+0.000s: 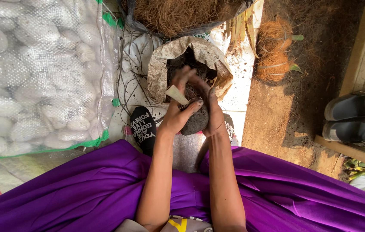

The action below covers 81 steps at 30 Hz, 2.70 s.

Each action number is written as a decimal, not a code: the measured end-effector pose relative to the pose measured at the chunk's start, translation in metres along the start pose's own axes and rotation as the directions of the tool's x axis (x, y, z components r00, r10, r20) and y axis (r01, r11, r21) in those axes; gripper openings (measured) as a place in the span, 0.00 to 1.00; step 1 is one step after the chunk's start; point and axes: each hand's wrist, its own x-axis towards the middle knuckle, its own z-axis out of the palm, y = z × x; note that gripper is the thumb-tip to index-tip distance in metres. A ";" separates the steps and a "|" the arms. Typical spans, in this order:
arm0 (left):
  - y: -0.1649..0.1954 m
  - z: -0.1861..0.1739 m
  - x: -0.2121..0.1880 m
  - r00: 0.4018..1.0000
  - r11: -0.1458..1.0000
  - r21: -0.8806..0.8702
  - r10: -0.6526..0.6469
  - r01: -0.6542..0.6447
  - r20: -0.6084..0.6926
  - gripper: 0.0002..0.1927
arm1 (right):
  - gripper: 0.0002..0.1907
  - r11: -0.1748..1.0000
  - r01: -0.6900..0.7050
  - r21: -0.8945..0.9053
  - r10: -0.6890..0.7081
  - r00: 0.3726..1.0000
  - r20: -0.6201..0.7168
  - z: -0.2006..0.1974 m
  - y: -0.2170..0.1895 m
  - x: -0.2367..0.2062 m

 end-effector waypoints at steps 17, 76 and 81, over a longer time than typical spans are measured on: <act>0.004 0.024 0.005 0.949 0.772 -0.557 -0.292 0.305 0.115 0.28 | 0.29 0.941 0.100 0.322 -0.021 0.971 -0.239 -0.006 -0.031 -0.003; 0.036 0.026 0.017 0.752 0.439 -0.891 -0.625 0.116 -0.209 0.18 | 0.26 0.912 0.273 -0.305 -0.368 0.874 -0.318 0.037 0.010 0.000; 0.030 0.025 0.016 0.686 0.443 -0.886 -0.688 0.139 -0.237 0.17 | 0.22 0.905 0.378 -0.195 -0.423 0.847 -0.322 0.041 0.010 0.004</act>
